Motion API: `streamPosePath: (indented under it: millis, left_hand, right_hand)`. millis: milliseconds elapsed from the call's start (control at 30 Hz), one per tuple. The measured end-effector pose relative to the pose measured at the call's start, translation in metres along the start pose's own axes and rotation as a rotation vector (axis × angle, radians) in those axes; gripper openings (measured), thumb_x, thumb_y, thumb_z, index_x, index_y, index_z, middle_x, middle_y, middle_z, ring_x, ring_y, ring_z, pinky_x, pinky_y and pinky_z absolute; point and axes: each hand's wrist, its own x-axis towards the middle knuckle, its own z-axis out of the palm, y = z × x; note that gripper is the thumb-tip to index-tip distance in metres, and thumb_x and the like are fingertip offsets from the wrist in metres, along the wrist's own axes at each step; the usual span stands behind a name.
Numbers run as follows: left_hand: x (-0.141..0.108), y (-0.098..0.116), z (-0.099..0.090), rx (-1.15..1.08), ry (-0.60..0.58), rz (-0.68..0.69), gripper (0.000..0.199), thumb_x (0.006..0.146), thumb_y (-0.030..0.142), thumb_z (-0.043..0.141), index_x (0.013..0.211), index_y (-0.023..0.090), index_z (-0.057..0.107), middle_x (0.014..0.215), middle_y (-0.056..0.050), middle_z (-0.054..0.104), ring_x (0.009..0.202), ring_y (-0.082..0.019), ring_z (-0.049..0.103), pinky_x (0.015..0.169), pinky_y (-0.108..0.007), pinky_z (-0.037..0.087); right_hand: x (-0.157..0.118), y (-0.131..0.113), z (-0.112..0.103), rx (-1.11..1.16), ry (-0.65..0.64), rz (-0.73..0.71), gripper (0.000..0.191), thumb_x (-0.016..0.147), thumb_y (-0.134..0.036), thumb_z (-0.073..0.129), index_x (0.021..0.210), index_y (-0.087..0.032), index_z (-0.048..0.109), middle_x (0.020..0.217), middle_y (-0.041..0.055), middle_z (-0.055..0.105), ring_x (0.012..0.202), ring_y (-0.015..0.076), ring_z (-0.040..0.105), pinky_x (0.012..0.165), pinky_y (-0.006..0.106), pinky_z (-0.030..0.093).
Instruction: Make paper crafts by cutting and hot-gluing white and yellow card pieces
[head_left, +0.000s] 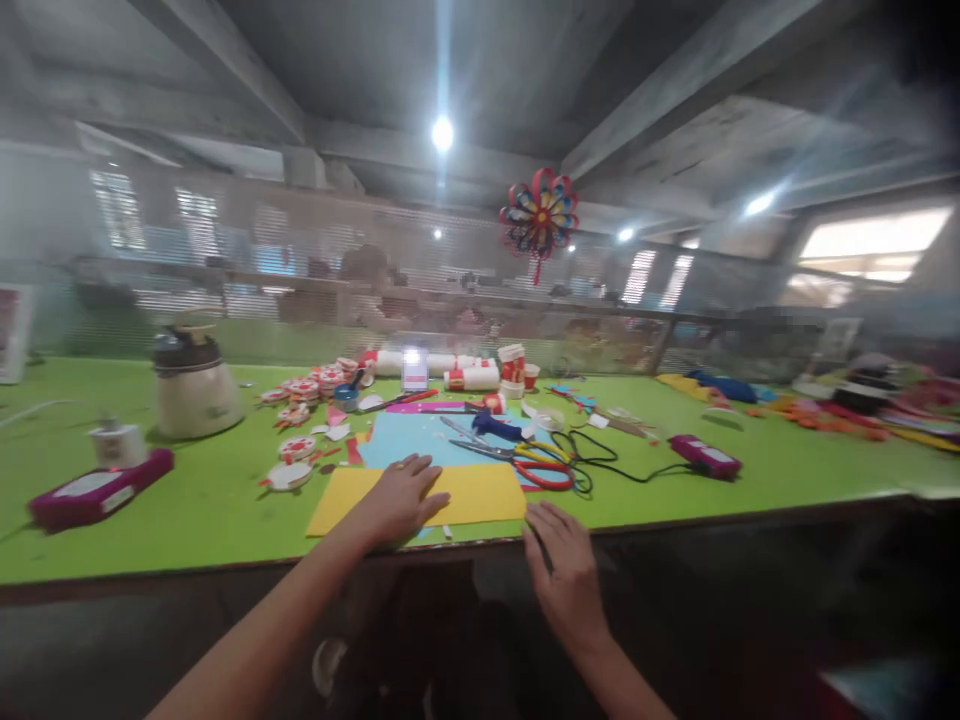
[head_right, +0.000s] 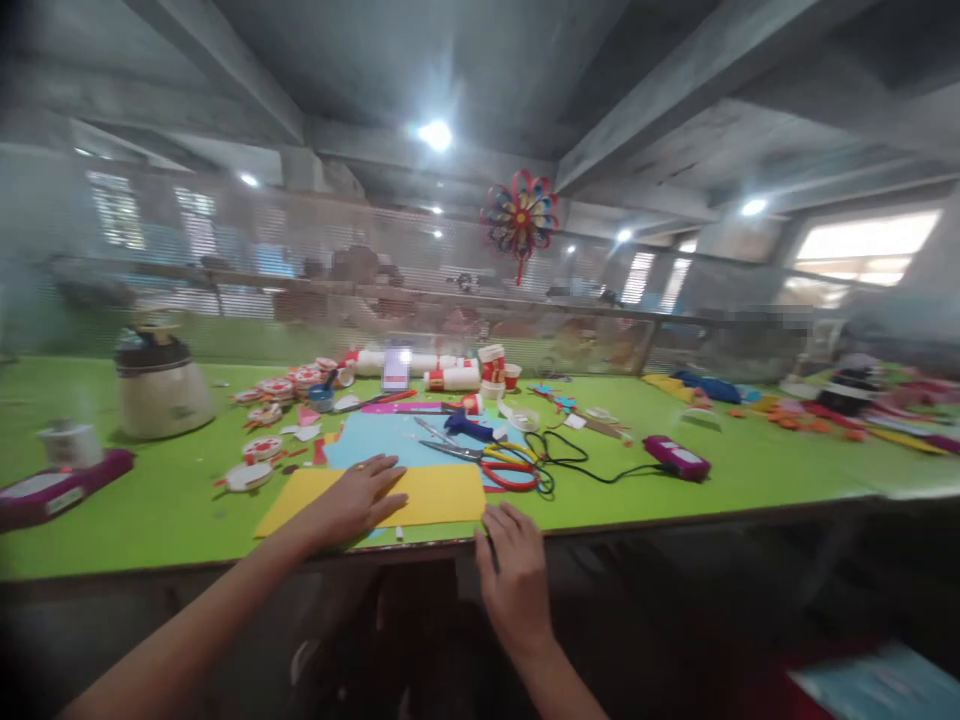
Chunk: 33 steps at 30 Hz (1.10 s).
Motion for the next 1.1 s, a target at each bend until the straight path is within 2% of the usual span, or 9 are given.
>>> streamPosePath:
  millis: [233,367,567,967,1033,1100]
  left_hand:
    - [0.004,-0.008,0.005,-0.023,0.037,0.004,0.051,0.087,0.05,0.038,0.116,0.012,0.057,0.129,-0.017,0.054,0.121,-0.029,0.048,0.1,-0.043,0.037]
    - [0.006,-0.011,0.007,-0.027,0.05,-0.016,0.055,0.087,0.051,0.037,0.111,0.006,0.059,0.127,-0.023,0.054,0.119,-0.031,0.049,0.098,-0.045,0.039]
    - [0.007,-0.011,0.008,-0.021,0.065,-0.024,0.051,0.087,0.05,0.039,0.107,0.008,0.061,0.123,-0.02,0.057,0.117,-0.03,0.05,0.098,-0.043,0.039]
    - [0.003,-0.004,0.001,0.021,0.047,-0.01,0.05,0.089,0.048,0.037,0.114,0.01,0.057,0.123,-0.019,0.056,0.116,-0.029,0.05,0.097,-0.042,0.04]
    - [0.002,0.0,-0.001,0.035,0.041,0.0,0.049,0.089,0.046,0.037,0.115,0.01,0.057,0.122,-0.019,0.056,0.116,-0.03,0.049,0.097,-0.044,0.04]
    - [0.001,0.003,-0.003,0.048,0.033,0.009,0.047,0.09,0.044,0.037,0.116,0.01,0.056,0.122,-0.02,0.056,0.116,-0.031,0.048,0.097,-0.045,0.039]
  right_hand:
    - [0.0,-0.005,0.0,0.012,0.016,0.04,0.024,0.088,-0.014,0.049,0.109,-0.017,0.059,0.106,0.0103,0.067,0.107,0.0263,0.055,0.09,0.049,0.042]
    - [0.001,-0.005,-0.002,0.019,0.006,0.034,0.026,0.088,-0.013,0.048,0.111,-0.017,0.058,0.107,0.0101,0.067,0.108,0.0256,0.054,0.091,0.048,0.041]
    - [-0.001,-0.004,-0.003,0.027,-0.009,0.046,0.026,0.088,-0.015,0.047,0.112,-0.019,0.059,0.108,0.0095,0.067,0.109,0.0255,0.055,0.092,0.048,0.041]
    - [-0.004,-0.004,-0.004,0.04,-0.042,0.064,0.026,0.088,-0.015,0.047,0.112,-0.017,0.058,0.109,0.0105,0.065,0.109,0.0269,0.053,0.092,0.049,0.039]
    - [0.003,-0.007,-0.01,0.062,-0.036,0.077,0.022,0.088,-0.016,0.047,0.105,-0.018,0.06,0.103,0.0102,0.066,0.104,0.0264,0.055,0.089,0.048,0.042]
    - [0.026,-0.01,-0.016,0.086,-0.038,0.085,0.017,0.089,-0.017,0.046,0.094,-0.019,0.062,0.094,0.0099,0.066,0.095,0.0247,0.058,0.085,0.044,0.046]
